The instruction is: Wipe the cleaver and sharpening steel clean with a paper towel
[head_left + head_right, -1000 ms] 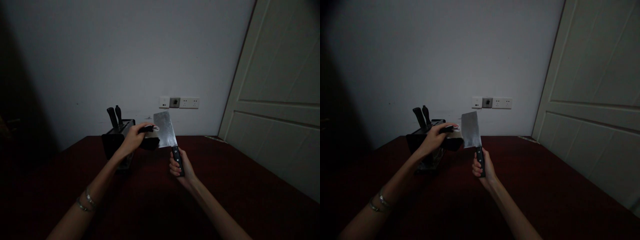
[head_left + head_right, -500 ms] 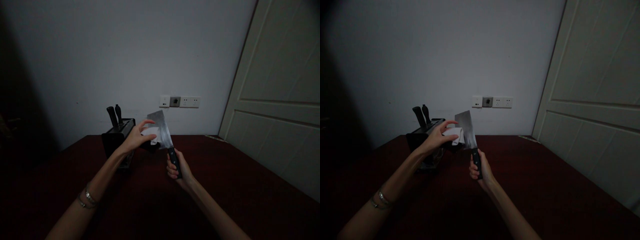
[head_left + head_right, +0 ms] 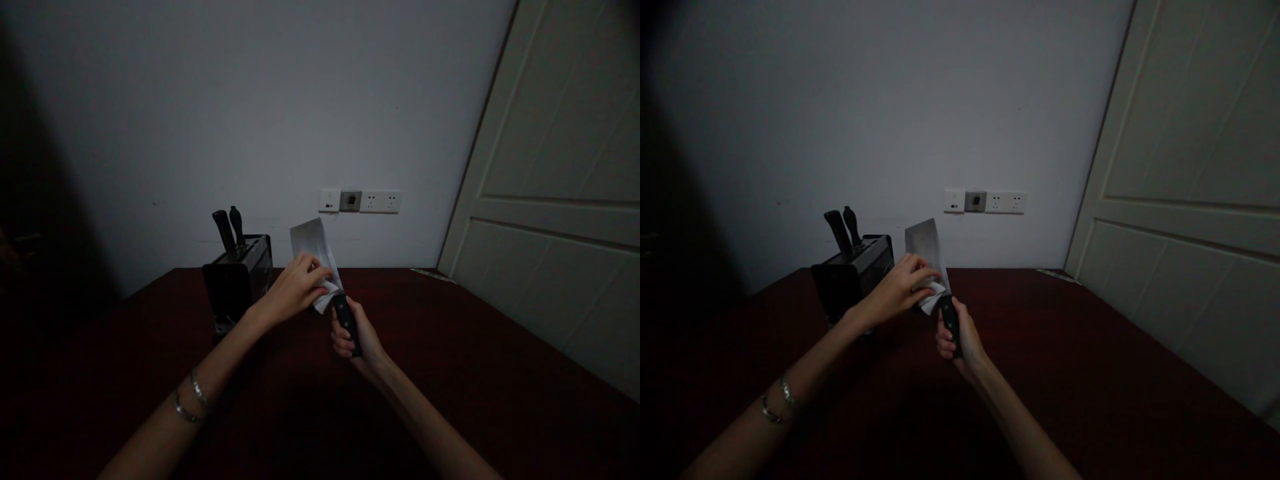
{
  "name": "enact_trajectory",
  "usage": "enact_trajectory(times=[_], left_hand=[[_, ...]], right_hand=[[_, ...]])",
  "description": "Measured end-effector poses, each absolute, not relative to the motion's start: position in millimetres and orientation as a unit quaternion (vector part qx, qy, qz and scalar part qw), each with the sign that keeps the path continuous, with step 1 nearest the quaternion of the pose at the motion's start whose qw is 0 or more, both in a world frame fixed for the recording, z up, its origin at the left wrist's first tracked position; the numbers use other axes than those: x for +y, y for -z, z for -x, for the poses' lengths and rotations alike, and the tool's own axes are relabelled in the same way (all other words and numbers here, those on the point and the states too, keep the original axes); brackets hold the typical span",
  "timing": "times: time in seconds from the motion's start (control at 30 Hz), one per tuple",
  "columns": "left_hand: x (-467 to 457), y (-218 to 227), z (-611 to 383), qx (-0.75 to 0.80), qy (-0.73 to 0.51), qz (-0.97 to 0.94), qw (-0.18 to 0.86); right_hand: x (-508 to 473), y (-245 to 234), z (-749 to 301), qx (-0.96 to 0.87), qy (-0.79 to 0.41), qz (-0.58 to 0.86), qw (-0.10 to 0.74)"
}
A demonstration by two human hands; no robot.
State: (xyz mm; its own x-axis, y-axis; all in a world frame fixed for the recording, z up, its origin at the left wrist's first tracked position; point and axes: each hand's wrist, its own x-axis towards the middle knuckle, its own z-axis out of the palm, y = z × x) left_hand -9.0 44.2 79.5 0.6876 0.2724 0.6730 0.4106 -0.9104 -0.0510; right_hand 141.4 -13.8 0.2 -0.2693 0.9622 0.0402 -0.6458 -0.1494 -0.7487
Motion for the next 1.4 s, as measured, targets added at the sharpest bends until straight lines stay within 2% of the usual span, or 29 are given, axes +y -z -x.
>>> enact_trajectory(times=[0.17, 0.3, 0.47, 0.73, 0.97, 1.17, 1.4], left_hand=[[43.1, -74.1, 5.0, -0.174, 0.297, 0.916, 0.207], [42.3, -67.2, 3.2, -0.169, 0.306, 0.912, 0.214], [36.1, -60.4, -2.2, -0.242, 0.326, 0.882, 0.237], [33.4, -70.9, 6.3, -0.215, 0.309, 0.913, 0.155], [33.1, -87.3, 16.4, -0.129, 0.327, 0.9, 0.258], [44.3, -69.5, 5.4, -0.131, 0.368, 0.892, 0.229], [55.1, -65.1, -2.8, -0.06, 0.332, 0.93, 0.149]], right_hand=[[-10.9, 1.8, -142.0, -0.332, -0.717, 0.228, 0.569], [-8.0, 3.4, -143.8, -0.321, -0.717, 0.226, 0.576], [-8.1, -0.1, -145.3, -0.306, -0.714, 0.229, 0.587], [-8.8, -1.4, -144.1, -0.332, -0.709, 0.216, 0.583], [-12.9, -0.8, -140.3, -0.33, -0.733, 0.2, 0.559], [-14.8, 0.7, -138.5, -0.313, -0.744, 0.162, 0.568], [-11.9, 1.7, -139.7, -0.287, -0.739, 0.144, 0.592]])
